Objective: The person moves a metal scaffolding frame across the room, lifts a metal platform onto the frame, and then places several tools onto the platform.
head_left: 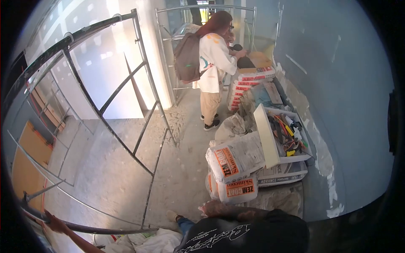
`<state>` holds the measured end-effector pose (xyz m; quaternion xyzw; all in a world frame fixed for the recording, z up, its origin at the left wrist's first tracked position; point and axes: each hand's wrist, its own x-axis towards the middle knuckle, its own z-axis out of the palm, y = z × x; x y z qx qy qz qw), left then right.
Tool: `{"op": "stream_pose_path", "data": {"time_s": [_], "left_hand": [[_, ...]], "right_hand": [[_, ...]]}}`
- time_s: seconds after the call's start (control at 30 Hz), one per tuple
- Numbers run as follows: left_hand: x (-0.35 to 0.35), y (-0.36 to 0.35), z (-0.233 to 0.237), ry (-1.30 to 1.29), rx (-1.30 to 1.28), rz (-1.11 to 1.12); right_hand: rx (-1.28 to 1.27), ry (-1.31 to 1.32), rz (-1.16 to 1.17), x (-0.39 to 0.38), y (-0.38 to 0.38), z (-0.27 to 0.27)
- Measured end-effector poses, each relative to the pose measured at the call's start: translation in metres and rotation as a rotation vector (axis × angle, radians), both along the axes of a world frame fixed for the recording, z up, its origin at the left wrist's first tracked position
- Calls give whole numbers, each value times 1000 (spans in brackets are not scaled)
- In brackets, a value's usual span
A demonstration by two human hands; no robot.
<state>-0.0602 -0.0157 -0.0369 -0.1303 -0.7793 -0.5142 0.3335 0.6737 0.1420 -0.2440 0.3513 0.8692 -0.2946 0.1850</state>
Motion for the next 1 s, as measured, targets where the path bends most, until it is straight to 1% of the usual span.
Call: {"op": "stream_pose_path", "data": {"time_s": [0.03,0.1,0.17,0.2,0.27,0.33,0.4,0.47,0.53,0.6,0.63,0.7,0.73,0.8,0.83,0.87,0.9,0.97,1.0], "left_hand": [[15,3,8,-3,0,6],[44,10,25,-109,24,26],[61,16,36,-138,55,19],[65,14,37,-168,86,8],[36,10,18,-32,135,-55],[43,12,20,-8,166,-61],[37,6,19,-122,101,-18],[67,16,30,-42,224,-64],[66,12,31,-91,198,-65],[63,12,27,-82,239,-55],[74,14,31,-78,252,-79],[71,12,26,-86,251,-64],[75,14,28,-90,245,-63],[85,16,32,-111,249,-22],[86,17,34,-111,239,-12],[87,18,35,-112,229,-3],[88,19,34,-111,236,0],[88,21,31,-65,312,-26],[90,22,32,-65,316,-28]], "right_hand": [[0,-3,6,0,1,-1],[-12,-3,8,-2,2,-3],[-16,-11,18,-4,5,-7],[-21,-18,24,-5,5,-8],[-10,-30,40,-9,7,-7],[11,-42,61,-14,8,-3],[-13,9,25,-16,8,2],[1,22,50,-21,9,6],[7,39,76,-31,15,4],[5,63,90,-41,20,1],[7,57,106,-47,25,3],[-13,32,36,-60,38,10],[-8,26,47,-67,46,12],[9,130,44,-81,72,14],[18,128,55,-91,91,12],[81,171,92,-101,115,9],[141,217,125,-114,134,15],[97,220,133,-164,173,111],[182,298,105,-182,199,139]]}}
